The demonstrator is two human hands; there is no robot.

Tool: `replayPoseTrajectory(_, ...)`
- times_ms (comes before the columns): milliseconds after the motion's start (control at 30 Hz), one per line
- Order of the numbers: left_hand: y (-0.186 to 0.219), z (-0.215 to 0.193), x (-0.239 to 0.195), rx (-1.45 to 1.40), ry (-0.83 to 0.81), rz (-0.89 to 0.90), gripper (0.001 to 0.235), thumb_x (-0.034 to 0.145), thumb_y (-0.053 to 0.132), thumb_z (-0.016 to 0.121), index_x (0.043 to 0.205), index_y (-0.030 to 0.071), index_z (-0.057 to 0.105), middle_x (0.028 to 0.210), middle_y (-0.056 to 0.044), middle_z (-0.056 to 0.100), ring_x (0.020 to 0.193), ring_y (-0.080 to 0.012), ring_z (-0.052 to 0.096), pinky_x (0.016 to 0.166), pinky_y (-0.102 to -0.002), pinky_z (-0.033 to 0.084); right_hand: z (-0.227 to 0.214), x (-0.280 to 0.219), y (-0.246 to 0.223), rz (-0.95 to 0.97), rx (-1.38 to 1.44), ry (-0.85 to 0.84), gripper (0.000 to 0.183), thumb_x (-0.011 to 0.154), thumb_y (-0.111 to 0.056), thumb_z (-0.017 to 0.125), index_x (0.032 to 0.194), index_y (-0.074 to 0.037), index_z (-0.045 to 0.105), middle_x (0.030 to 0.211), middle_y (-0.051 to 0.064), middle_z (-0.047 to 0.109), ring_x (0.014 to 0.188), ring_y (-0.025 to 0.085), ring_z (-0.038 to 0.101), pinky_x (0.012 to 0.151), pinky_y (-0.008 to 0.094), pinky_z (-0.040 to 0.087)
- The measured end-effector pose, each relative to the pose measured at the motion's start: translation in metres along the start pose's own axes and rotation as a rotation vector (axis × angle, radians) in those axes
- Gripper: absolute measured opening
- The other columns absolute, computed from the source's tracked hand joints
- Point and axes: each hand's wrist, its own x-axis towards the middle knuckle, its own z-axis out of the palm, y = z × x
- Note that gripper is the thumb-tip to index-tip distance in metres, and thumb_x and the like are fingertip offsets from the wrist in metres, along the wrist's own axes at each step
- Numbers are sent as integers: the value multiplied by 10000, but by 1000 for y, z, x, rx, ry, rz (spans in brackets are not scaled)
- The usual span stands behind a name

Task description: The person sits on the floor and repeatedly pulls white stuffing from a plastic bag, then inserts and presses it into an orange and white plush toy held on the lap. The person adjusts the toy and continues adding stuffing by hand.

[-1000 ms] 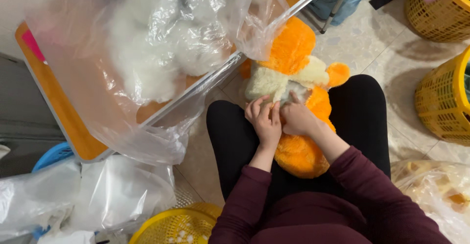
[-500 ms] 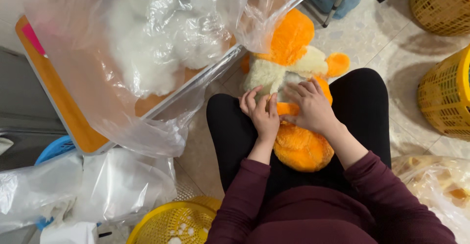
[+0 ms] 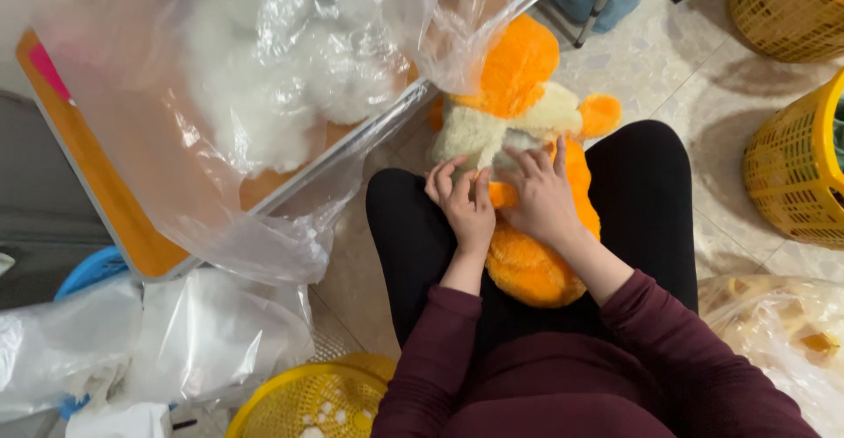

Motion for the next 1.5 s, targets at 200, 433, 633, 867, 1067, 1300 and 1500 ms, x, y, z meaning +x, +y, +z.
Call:
replayPoseTrajectory(200, -2, 1, -1, -16, -17, -42, 142, 1012, 190, 712, 961, 59, 698, 1173, -22, 643, 1313, -318, 481, 1235, -553, 295, 23, 15, 7, -133, 87, -111, 460, 697, -304, 768, 1101, -84, 765, 1070, 64, 736, 1196, 263, 592, 1265, 646, 66)
replayPoseTrajectory(433, 5, 1, 0, 5, -7, 17, 139, 974, 197, 741, 954, 65, 704, 1162, -27, 637, 1297, -319, 483, 1225, -563, 284, 14, 31, -4, -10, -236, -591, 333, 815, -347, 709, 1004, -83, 782, 1021, 36, 761, 1291, 244, 561, 1292, 678, -12)
replayPoseTrajectory(633, 1, -3, 3, 11, -8, -32, 169, 966, 197, 745, 873, 72, 679, 1188, -43, 625, 1297, -333, 463, 1211, -559, 292, -9, 1, -2, -108, 311, 69, 530, 658, -231, 743, 1172, -102, 759, 1211, 78, 711, 1215, 311, 558, 1240, 687, 59)
replayPoseTrajectory(867, 3, -1, 4, 7, -18, -2, 181, 963, 193, 746, 860, 70, 661, 1182, -39, 620, 1309, -318, 464, 1234, -569, 267, -10, 34, 37, 83, -234, 479, 1006, 551, -459, 800, 1462, -117, 544, 1452, 229, 572, 1340, 377, 488, 1172, 600, 38)
replayPoseTrajectory(1067, 1, 1, 0, 27, -78, 74, 133, 951, 162, 725, 886, 70, 655, 1117, -31, 625, 1274, -293, 504, 1243, -577, 247, 40, 82, 98, 122, -415, -15, 564, 828, -322, 815, 1311, -159, 573, 1142, 71, 653, 1251, 269, 572, 1294, 592, 107)
replayPoseTrajectory(1300, 5, 4, 1, 11, -73, 43, 121, 928, 151, 747, 885, 86, 655, 1087, -19, 628, 1260, -289, 517, 1243, -579, 243, 25, 74, 91, 203, -66, -2, 645, 713, -249, 812, 1299, -114, 581, 1182, 149, 621, 1179, 353, 553, 1055, 467, 390)
replayPoseTrajectory(1500, 3, 5, 1, 8, -52, 17, 104, 927, 136, 747, 906, 81, 662, 1110, -19, 630, 1279, -290, 499, 1238, -563, 254, -8, 72, 90, -76, 75, 106, 715, 655, -175, 798, 1342, -113, 608, 1284, 186, 596, 1155, 376, 552, 965, 474, 454)
